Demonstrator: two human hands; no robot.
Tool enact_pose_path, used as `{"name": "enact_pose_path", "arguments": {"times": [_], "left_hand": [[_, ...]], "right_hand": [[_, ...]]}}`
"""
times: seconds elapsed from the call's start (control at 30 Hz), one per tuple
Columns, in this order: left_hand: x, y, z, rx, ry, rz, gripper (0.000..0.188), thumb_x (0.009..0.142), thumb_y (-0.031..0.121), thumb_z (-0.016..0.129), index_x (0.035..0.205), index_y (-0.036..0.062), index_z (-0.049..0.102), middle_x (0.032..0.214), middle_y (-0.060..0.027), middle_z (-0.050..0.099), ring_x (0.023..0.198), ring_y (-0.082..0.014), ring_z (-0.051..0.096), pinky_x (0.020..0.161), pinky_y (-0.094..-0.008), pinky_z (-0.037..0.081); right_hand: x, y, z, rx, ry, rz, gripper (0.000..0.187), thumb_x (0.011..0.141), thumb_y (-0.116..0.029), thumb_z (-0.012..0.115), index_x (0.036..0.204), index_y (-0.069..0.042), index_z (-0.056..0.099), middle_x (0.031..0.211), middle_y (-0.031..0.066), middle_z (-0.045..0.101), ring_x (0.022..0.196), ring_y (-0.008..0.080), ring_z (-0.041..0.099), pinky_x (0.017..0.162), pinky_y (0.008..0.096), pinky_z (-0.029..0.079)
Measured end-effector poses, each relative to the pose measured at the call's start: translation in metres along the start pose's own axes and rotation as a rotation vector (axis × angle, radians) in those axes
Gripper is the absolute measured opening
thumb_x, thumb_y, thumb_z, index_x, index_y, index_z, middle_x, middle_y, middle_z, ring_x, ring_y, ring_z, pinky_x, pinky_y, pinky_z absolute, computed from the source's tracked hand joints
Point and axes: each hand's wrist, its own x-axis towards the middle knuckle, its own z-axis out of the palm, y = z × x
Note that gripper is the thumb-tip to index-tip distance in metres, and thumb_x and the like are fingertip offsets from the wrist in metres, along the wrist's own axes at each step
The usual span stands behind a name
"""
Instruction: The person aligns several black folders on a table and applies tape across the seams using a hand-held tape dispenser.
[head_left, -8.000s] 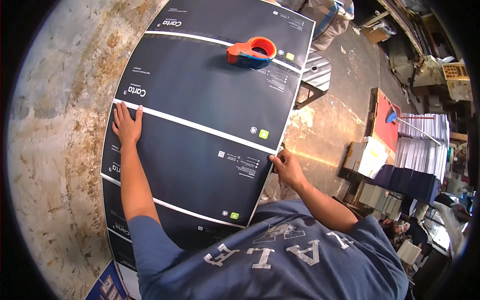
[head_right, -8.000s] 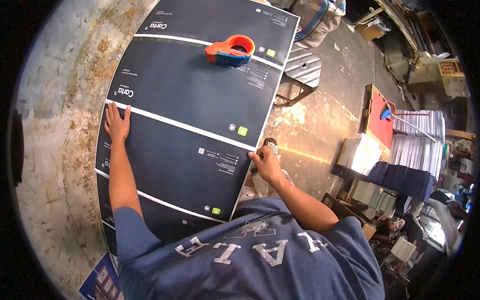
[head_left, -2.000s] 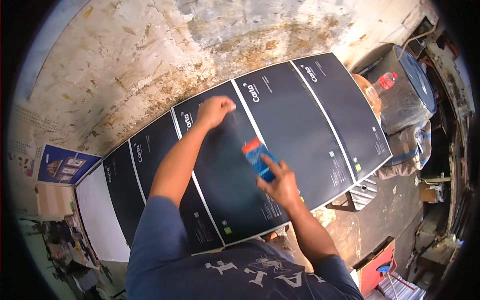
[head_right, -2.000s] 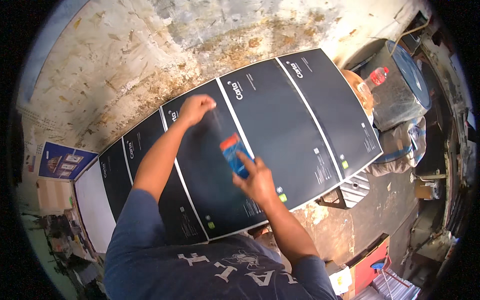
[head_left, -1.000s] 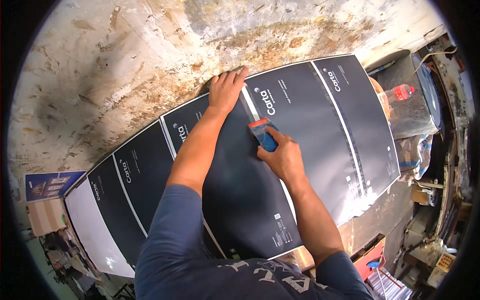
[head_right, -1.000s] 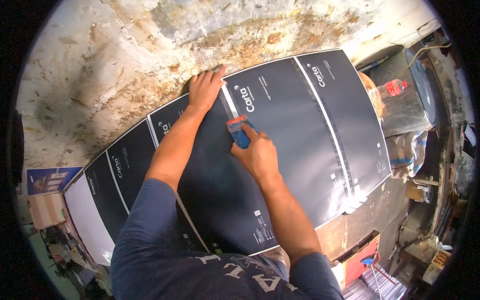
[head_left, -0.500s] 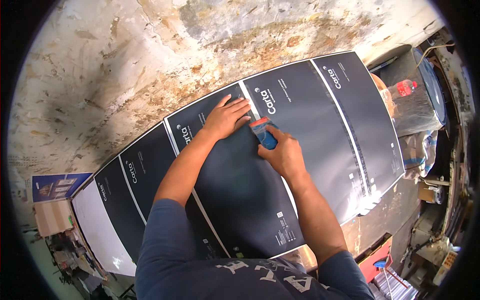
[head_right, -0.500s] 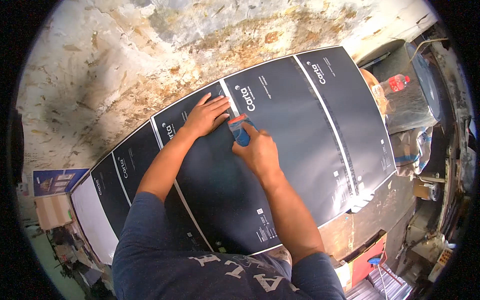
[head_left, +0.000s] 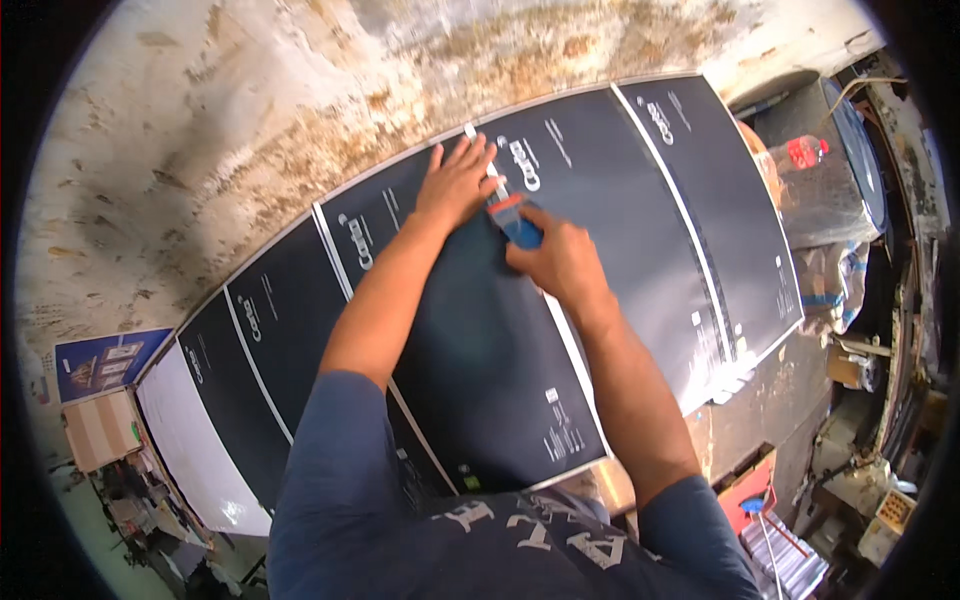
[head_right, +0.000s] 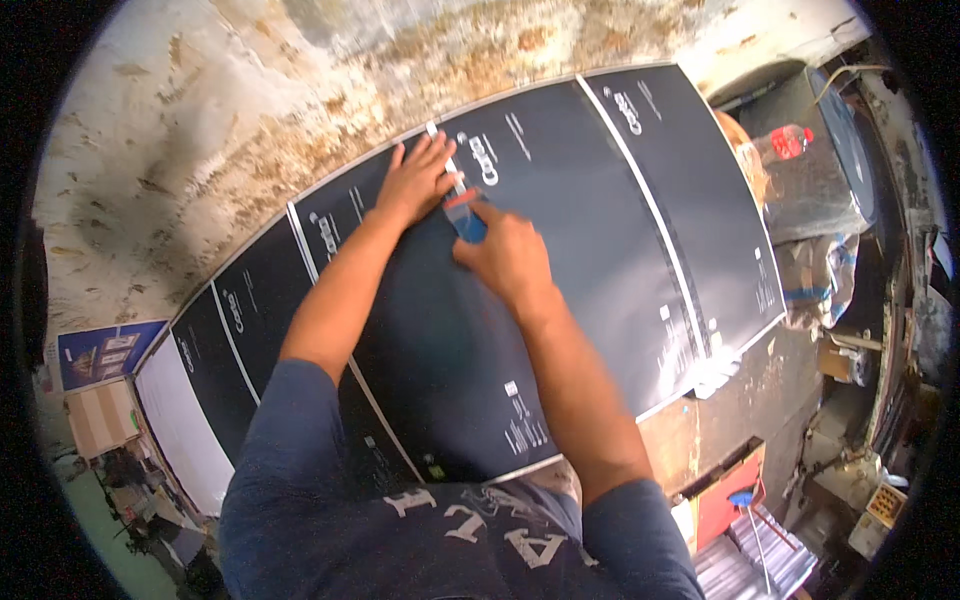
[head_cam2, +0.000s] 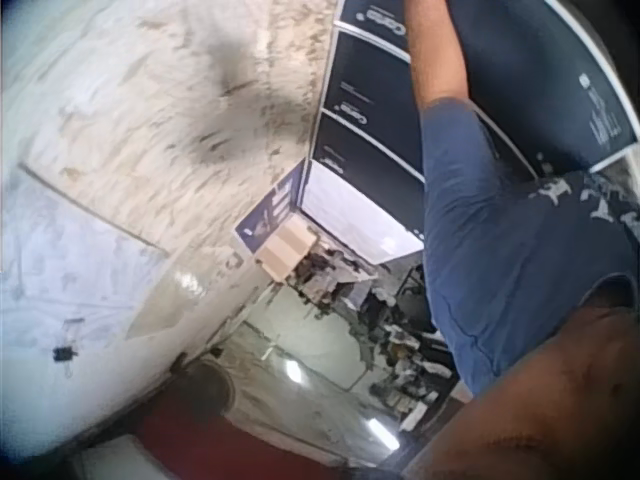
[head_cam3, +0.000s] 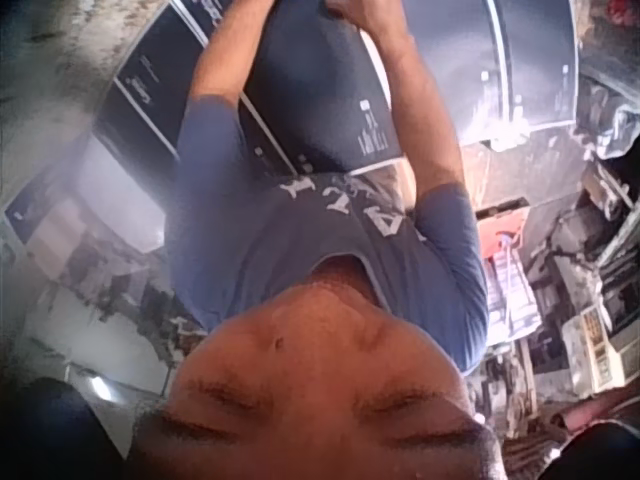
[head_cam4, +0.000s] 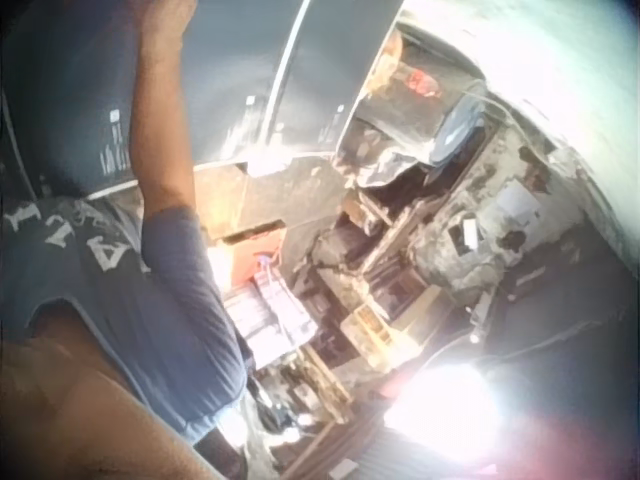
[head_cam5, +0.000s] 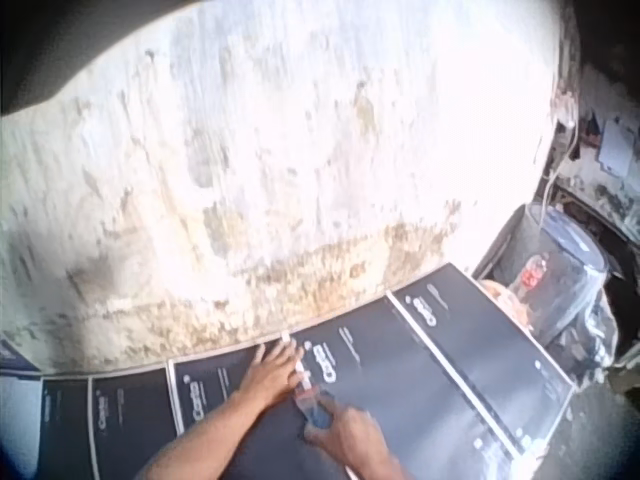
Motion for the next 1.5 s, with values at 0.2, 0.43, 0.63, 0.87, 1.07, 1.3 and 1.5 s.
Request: {"name": "enact_pose_path", "arguments": {"times": [0.2, 0.43, 0.63, 0.87, 1.07, 1.3, 1.5], "left_hand": [[0.0, 0.005, -0.002, 0.069, -0.094, -0.045, 0.095, 0.087, 0.08, 0.046, 0.159, 0.0195, 0.032, 0.168, -0.0037, 0.023, 0.155, -0.0217, 0.019, 0.125, -0.0527, 0.011], [0.002, 0.004, -0.004, 0.049, -0.147, -0.083, 0.096, 0.085, 0.082, 0.048, 0.159, 0.0228, 0.032, 0.169, -0.0023, 0.02, 0.156, -0.0202, 0.017, 0.125, -0.0527, 0.008], [0.007, 0.01, -0.009, 0.061, -0.187, -0.09, 0.098, 0.083, 0.081, 0.052, 0.16, 0.0245, 0.03, 0.169, -0.0021, 0.02, 0.156, -0.02, 0.016, 0.125, -0.0527, 0.008], [0.016, 0.014, -0.013, 0.231, -0.262, -0.118, 0.096, 0.086, 0.08, 0.047, 0.162, 0.0253, 0.025, 0.17, -0.0005, 0.017, 0.156, -0.0232, 0.015, 0.124, -0.0572, 0.007], [0.005, 0.044, -0.025, 0.28, -0.248, -0.301, 0.075, 0.096, 0.064, 0.049, 0.158, 0.0245, 0.034, 0.167, -0.0036, 0.026, 0.155, -0.025, 0.018, 0.121, -0.0654, 0.008], [-0.229, 0.313, 0.006, -0.524, -0.315, 0.432, 0.057, 0.097, 0.029, 0.061, 0.148, 0.0074, 0.047, 0.161, -0.0152, 0.035, 0.152, -0.0336, 0.028, 0.121, -0.0589, 0.017], [-0.271, 0.355, 0.024, -0.398, -0.416, 0.317, 0.061, 0.108, 0.039, 0.026, 0.161, 0.0082, 0.02, 0.169, -0.0106, 0.018, 0.156, -0.0265, 0.014, 0.125, -0.0495, 0.005]], "right_hand": [[0.006, 0.004, -0.01, -0.086, -0.13, 0.018, 0.053, 0.074, -0.032, 0.073, 0.122, -0.011, 0.069, 0.098, 0.0262, 0.07, 0.093, 0.0419, 0.069, 0.085, 0.0478, 0.055], [-0.047, 0.008, -0.016, -0.051, -0.164, 0.122, 0.054, 0.075, -0.032, 0.072, 0.126, -0.014, 0.068, 0.096, 0.0262, 0.069, 0.088, 0.043, 0.069, 0.084, 0.0487, 0.056], [-0.14, 0.045, -0.039, -0.145, -0.136, 0.102, 0.055, 0.076, -0.031, 0.074, 0.128, -0.016, 0.068, 0.091, 0.024, 0.067, 0.084, 0.0435, 0.068, 0.082, 0.0486, 0.056], [-0.294, 0.088, -0.069, -0.137, -0.197, 0.278, 0.057, 0.075, -0.032, 0.079, 0.129, -0.018, 0.068, 0.088, 0.023, 0.065, 0.08, 0.0417, 0.069, 0.076, 0.0473, 0.057], [-0.38, 0.114, -0.088, -0.131, -0.182, 0.286, 0.057, 0.073, -0.028, 0.079, 0.128, -0.021, 0.069, 0.087, 0.0202, 0.065, 0.077, 0.0397, 0.069, 0.073, 0.0465, 0.056], [-0.424, 0.189, -0.057, 0.083, -0.128, 0.109, 0.064, 0.077, -0.024, 0.082, 0.137, -0.028, 0.062, 0.104, 0.0201, 0.063, 0.084, 0.0396, 0.068, 0.076, 0.0444, 0.058], [-0.456, 0.261, 0.0, 0.176, 0.033, -0.137, 0.076, 0.074, -0.018, 0.081, 0.144, -0.031, 0.055, 0.106, 0.0204, 0.06, 0.088, 0.0402, 0.063, 0.079, 0.0469, 0.055]]}}
